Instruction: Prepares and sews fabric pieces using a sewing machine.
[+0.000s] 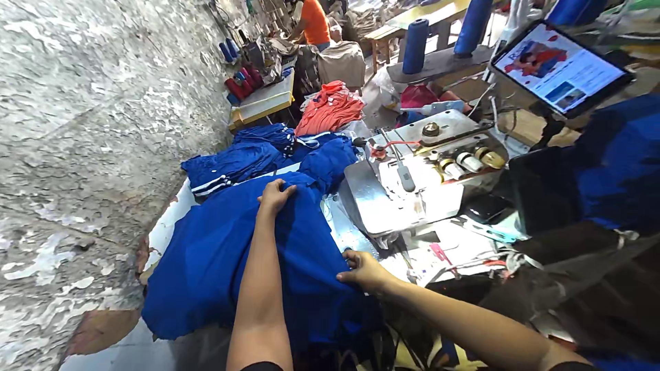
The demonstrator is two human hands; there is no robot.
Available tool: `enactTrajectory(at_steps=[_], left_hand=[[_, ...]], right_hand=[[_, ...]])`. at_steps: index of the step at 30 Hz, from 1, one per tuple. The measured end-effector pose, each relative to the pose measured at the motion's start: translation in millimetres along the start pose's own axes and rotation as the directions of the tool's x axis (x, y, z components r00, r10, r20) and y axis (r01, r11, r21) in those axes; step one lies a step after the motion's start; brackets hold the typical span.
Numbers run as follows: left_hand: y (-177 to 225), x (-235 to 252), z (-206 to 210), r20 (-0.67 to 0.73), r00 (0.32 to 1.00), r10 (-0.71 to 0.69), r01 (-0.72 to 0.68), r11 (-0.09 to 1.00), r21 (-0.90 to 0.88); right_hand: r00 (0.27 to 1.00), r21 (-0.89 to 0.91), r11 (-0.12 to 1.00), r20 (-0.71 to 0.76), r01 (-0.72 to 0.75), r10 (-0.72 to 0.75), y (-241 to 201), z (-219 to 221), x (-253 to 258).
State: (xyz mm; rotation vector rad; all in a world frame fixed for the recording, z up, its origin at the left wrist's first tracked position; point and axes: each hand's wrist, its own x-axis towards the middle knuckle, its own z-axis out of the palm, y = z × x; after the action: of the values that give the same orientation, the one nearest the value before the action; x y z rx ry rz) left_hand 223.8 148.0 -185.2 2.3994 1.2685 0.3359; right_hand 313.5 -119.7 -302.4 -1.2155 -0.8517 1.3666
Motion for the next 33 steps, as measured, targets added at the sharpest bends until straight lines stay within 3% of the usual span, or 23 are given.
enactTrajectory(at_steps=[5, 9, 12, 14, 16, 17, 19, 21, 22, 26, 30, 33], left_hand=[[39, -19, -6, -0.204, 0.95, 0.235, -0.271, 0.948, -0.169], [101, -49, 10, -0.277, 0.85, 0.447, -0.519, 0.799, -0.305], [128, -65, 48, -0.217, 0.792, 0.571, -0.608, 0.7, -0.375], [136, -70, 78, -0.091, 0.817, 0.569, -0.563, 0.756, -0.333], [141, -78, 101, 0.013, 0.848, 0.529, -0.509, 0.823, -0.252], [143, -83, 107, 0.034, 0.853, 0.521, -0.501, 0.834, -0.231], [146, -90, 110, 0.024, 0.849, 0.527, -0.509, 0.83, -0.23], [140, -94, 115, -0.097, 0.798, 0.595, -0.598, 0.76, -0.255], [136, -96, 117, -0.179, 0.755, 0.63, -0.654, 0.71, -0.261], [128, -111, 106, -0.425, 0.582, 0.694, -0.813, 0.519, -0.266], [120, -122, 94, -0.539, 0.558, 0.631, -0.827, 0.47, -0.307], [120, -124, 97, -0.572, 0.571, 0.589, -0.819, 0.463, -0.339]], right_hand=[[0.978, -0.1, 0.98, -0.103, 0.173, -0.184, -19, -13, -45], [0.91, -0.152, 0.926, -0.185, 0.347, -0.371, -20, -40, -111], [0.939, -0.156, 0.949, -0.171, 0.275, -0.3, -3, -72, -154], [0.959, -0.361, 0.93, -0.233, 0.066, -0.159, 16, -97, -162], [0.952, -0.552, 0.819, -0.304, -0.159, -0.02, 26, -113, -161], [0.944, -0.594, 0.784, -0.329, -0.183, -0.029, 25, -116, -159], [0.879, -0.675, 0.736, -0.379, -0.049, -0.29, 22, -114, -149], [0.747, -0.724, 0.679, -0.385, 0.12, -0.542, 15, -112, -125], [0.732, -0.694, 0.698, -0.382, 0.176, -0.564, 8, -111, -114], [0.858, -0.496, 0.847, -0.336, 0.19, -0.389, -10, -107, -96], [0.857, -0.559, 0.813, -0.326, 0.166, -0.399, 1, -99, -106], [0.8, -0.574, 0.79, -0.36, 0.216, -0.48, 9, -90, -122]])
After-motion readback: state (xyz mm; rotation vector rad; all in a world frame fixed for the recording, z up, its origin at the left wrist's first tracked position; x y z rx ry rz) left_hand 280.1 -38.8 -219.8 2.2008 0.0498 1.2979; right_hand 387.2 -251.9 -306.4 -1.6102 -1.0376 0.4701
